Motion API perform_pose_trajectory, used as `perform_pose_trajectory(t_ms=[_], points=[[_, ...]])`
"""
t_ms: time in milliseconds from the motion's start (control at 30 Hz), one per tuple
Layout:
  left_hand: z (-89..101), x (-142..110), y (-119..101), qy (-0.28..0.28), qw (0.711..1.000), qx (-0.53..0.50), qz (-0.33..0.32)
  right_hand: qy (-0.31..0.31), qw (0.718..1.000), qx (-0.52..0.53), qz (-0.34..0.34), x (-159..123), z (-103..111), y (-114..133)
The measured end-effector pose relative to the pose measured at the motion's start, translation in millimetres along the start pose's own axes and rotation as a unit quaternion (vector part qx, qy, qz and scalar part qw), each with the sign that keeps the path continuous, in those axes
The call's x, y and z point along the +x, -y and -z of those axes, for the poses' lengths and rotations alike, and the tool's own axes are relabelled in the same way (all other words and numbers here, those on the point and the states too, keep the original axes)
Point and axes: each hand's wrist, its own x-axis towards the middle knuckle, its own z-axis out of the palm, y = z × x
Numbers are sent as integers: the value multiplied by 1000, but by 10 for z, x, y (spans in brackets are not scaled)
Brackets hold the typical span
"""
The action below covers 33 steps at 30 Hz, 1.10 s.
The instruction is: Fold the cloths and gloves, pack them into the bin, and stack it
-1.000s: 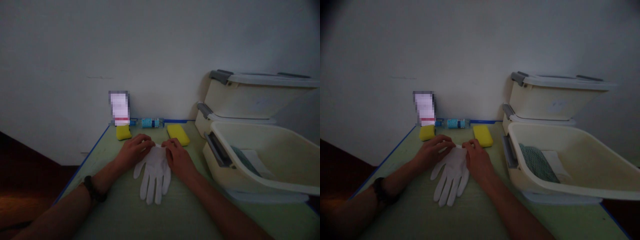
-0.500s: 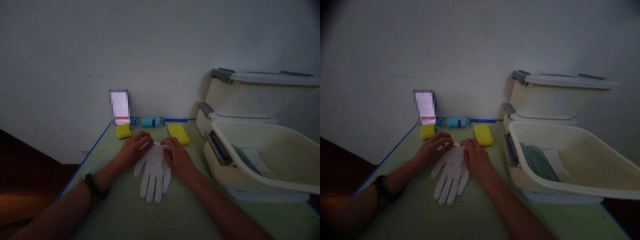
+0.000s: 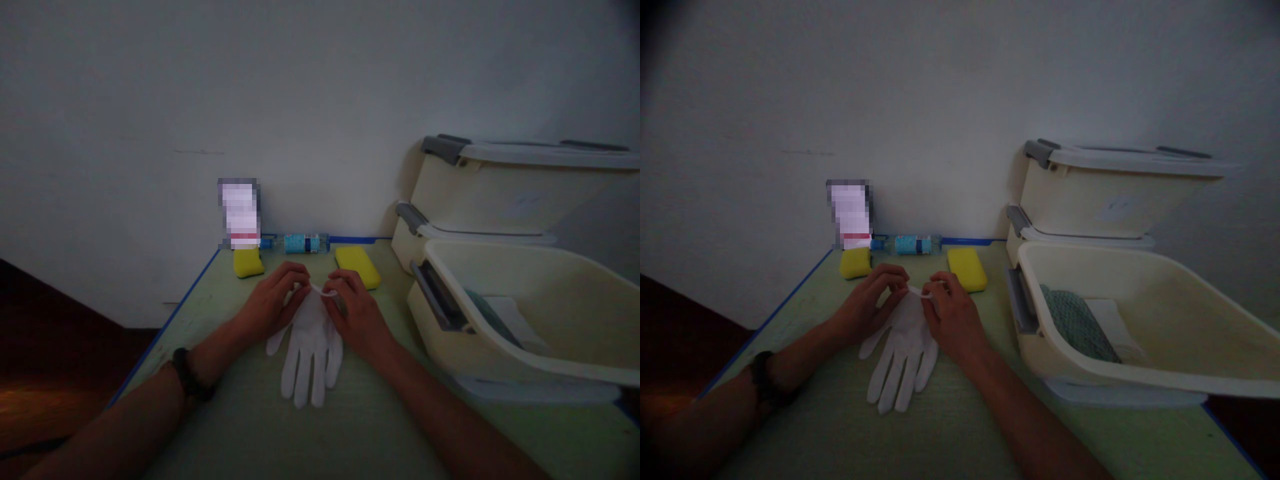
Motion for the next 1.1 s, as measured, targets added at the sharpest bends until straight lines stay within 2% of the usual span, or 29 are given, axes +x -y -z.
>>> perform_pose_trajectory(t_ms=[100, 167, 233, 267, 300, 367, 433, 500, 567, 633, 767, 833, 900, 967, 1033, 1100], points=[[5, 1, -50, 5, 999, -45, 6, -13, 1000, 19, -10, 0, -3, -15], [0, 5, -85, -7, 994, -107, 36, -25, 997, 59, -32, 1, -7, -34], [-9, 16, -114, -23, 970, -211, 119, -13, 987, 142, -75, 1, -8, -46], [-13, 24, -124, -28, 943, -280, 177, 2, 974, 200, -106, -1, -8, -47], [-16, 34, -130, -25, 904, -356, 235, 17, 954, 264, -142, -1, -7, -43], [-16, 55, -132, -5, 805, -499, 320, 25, 892, 397, -215, 2, -5, -27], [-9, 70, -125, 14, 721, -596, 352, -11, 814, 510, -276, 15, -1, -5], [4, 77, -120, 17, 677, -642, 360, -61, 741, 588, -319, 36, 9, 17], [16, 80, -123, 6, 662, -655, 364, -89, 690, 629, -347, 57, 22, 35], [19, 83, -136, 3, 663, -653, 366, -95, 675, 636, -362, 68, 34, 48], [-20, 83, -167, 33, 680, -637, 362, -93, 699, 601, -376, 59, 37, 42], [-48, 72, -156, 43, 703, -613, 357, -85, 707, 592, -377, 52, 31, 28], [-54, 55, -116, 53, 743, -573, 342, -69, 718, 586, -370, 48, 28, 15], [-21, 38, -55, 82, 803, -500, 314, -34, 755, 555, -347, 45, 32, 10], [43, 28, 8, 134, 861, -405, 276, 46, 820, 483, -304, 39, 45, 17], [111, 27, 59, 181, 897, -331, 229, 137, 884, 379, -238, 29, 59, 29]])
